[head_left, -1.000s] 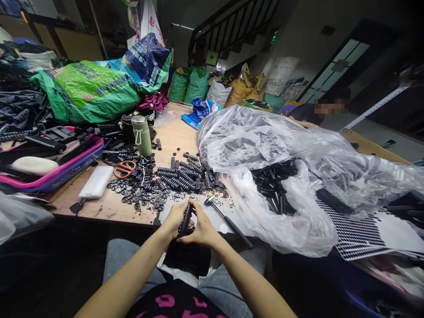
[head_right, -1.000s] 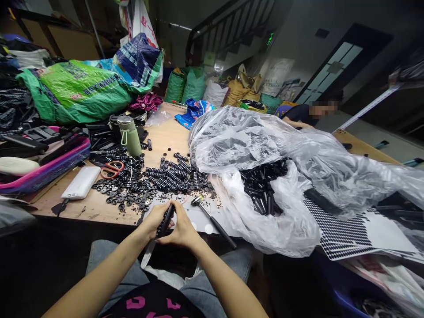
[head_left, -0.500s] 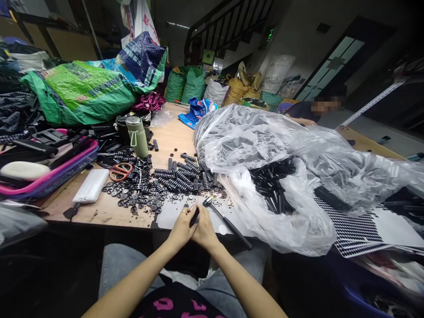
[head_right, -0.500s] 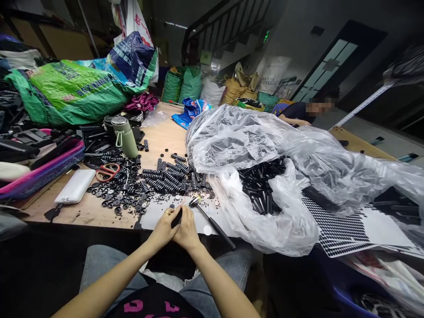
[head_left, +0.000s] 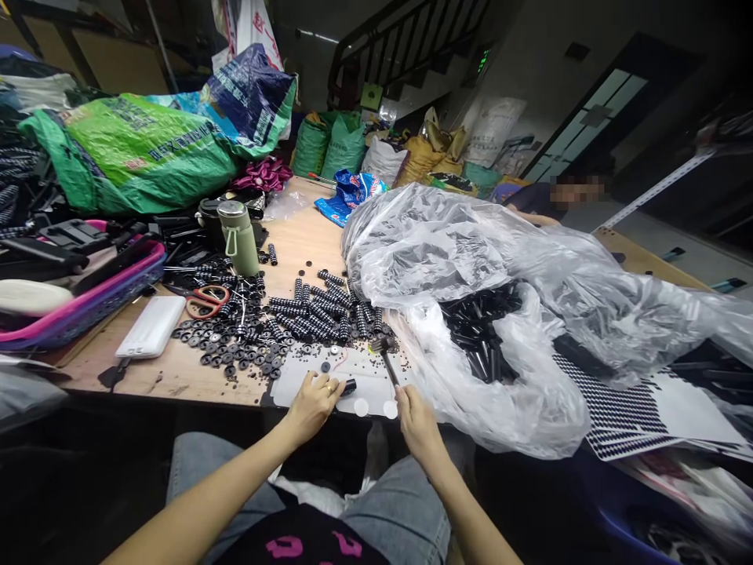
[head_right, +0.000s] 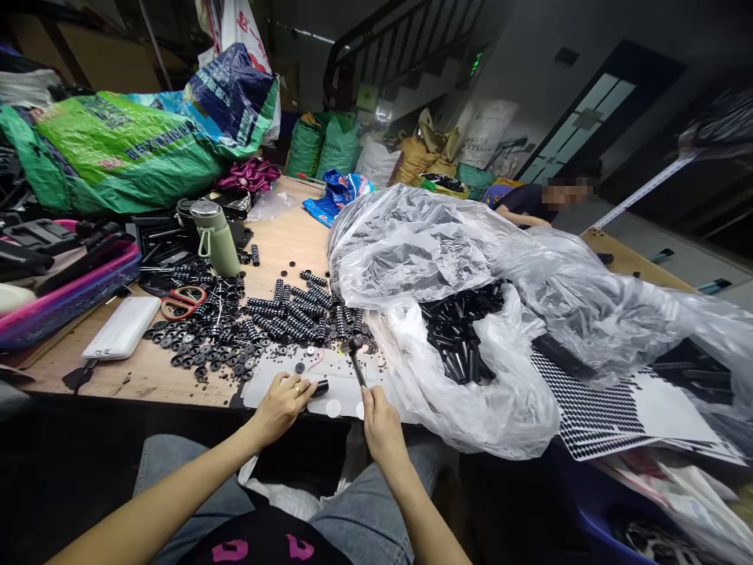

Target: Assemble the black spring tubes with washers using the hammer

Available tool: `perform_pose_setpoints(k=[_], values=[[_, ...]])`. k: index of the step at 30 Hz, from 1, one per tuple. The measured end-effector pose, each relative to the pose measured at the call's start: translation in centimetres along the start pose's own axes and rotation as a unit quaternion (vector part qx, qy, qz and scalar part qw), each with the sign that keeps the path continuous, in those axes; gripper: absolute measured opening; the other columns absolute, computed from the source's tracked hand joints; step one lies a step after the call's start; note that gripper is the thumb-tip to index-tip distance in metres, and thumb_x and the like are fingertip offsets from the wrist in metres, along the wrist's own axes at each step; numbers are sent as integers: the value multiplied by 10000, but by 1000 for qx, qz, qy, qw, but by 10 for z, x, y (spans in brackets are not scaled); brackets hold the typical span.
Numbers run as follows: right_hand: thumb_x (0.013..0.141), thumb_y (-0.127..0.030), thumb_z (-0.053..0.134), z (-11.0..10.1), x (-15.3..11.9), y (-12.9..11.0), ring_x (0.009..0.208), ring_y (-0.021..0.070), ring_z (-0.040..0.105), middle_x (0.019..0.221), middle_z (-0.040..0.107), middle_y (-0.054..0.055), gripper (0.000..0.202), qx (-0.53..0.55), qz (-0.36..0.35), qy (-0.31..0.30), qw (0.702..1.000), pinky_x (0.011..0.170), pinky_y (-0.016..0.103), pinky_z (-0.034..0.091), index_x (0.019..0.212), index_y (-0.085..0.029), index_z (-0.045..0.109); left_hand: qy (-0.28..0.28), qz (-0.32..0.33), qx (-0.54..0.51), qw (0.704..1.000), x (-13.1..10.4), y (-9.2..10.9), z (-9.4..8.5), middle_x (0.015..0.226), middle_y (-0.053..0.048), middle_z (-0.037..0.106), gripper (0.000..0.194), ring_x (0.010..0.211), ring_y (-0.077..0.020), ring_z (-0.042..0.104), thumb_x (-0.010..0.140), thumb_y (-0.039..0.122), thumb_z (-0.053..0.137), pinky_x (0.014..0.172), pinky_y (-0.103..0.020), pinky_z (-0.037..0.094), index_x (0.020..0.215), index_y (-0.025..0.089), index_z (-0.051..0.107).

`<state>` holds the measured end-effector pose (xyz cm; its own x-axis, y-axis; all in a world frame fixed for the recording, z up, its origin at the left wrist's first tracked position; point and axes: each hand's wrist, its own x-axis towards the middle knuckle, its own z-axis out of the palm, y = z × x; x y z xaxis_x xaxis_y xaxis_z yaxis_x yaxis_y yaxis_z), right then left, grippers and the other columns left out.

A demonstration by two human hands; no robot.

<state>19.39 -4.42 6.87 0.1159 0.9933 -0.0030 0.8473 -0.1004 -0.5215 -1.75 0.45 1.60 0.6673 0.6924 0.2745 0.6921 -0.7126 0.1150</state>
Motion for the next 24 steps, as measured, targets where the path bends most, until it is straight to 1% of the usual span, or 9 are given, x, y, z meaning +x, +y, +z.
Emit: perform_pose_setpoints(k=[3, 8, 10, 12, 14, 18, 20, 22, 24], values=[[895, -390, 163, 5, -19, -11, 535, 142, 528, 627, 547, 17, 370, 29, -19, 24, 999, 524, 227, 362, 889, -178, 466, 16, -15, 11, 1000, -3, 3, 6, 1026, -92, 574, 375, 983, -211, 484, 808, 95, 352, 846, -425, 318, 1161, 166, 457], [890, -394, 178, 12, -34, -18, 481, 173, 539, 545, 554, 21, 386, -81, -1, -41, 996, 452, 234, 294, 767, -191, 482, 21, -46, 25, 998, -3, 17, 14, 1112, -124, 549, 407, 1059, -223, 466, 812, 103, 326, 885, -436, 322, 1206, 141, 420], [895, -386, 174, 6, -34, -31, 498, 162, 542, 570, 561, 20, 378, -45, -23, -24, 998, 465, 229, 306, 773, -192, 475, 17, -59, 25, 998, -2, 27, 19, 1219, -157, 468, 434, 1155, -244, 383, 832, 221, 328, 934, -443, 288, 1246, 96, 365], [898, -375, 170, 2, -34, -48, 524, 147, 542, 616, 569, 25, 369, 12, -56, 4, 998, 486, 222, 332, 797, -191, 474, 8, -67, 20, 998, -2, 38, 24, 1300, -186, 365, 567, 1233, -271, 264, 820, 383, 326, 980, -458, 228, 1280, 53, 297], [901, -356, 159, 7, -35, -62, 561, 139, 549, 661, 577, 38, 371, 48, -91, 10, 995, 514, 215, 362, 831, -185, 481, 4, -67, 17, 998, -4, 46, 31, 1327, -200, 315, 648, 1256, -283, 206, 802, 439, 310, 1001, -469, 182, 1300, 30, 240], [898, -351, 187, 35, -39, -67, 584, 165, 580, 680, 607, 63, 370, -48, -134, -68, 987, 515, 230, 368, 884, -174, 512, 17, -65, 26, 997, -5, 44, 43, 1327, -194, 317, 556, 1248, -265, 236, 810, 278, 292, 995, -450, 209, 1304, 30, 227], [901, -340, 198, 43, -39, -63, 577, 180, 595, 687, 625, 60, 349, -101, -130, -103, 981, 498, 235, 345, 920, -178, 506, 18, -66, 19, 997, 1, 38, 44, 1309, -202, 341, 541, 1228, -277, 273, 800, 271, 325, 965, -440, 269, 1281, 26, 277], [910, -332, 173, 40, -36, -58, 602, 181, 608, 696, 634, 45, 348, -111, -113, -107, 982, 496, 231, 324, 918, -189, 490, 6, -86, 0, 996, 9, 32, 39, 1239, -193, 427, 489, 1155, -277, 374, 796, 245, 356, 899, -422, 350, 1244, 50, 346], [913, -352, 151, 30, -29, -51, 607, 176, 610, 666, 629, 27, 366, -124, -76, -87, 986, 486, 226, 300, 868, -198, 480, -12, -123, -18, 992, 16, 31, 29, 1100, -158, 531, 408, 1016, -243, 486, 794, 146, 346, 808, -383, 416, 1191, 88, 416]])
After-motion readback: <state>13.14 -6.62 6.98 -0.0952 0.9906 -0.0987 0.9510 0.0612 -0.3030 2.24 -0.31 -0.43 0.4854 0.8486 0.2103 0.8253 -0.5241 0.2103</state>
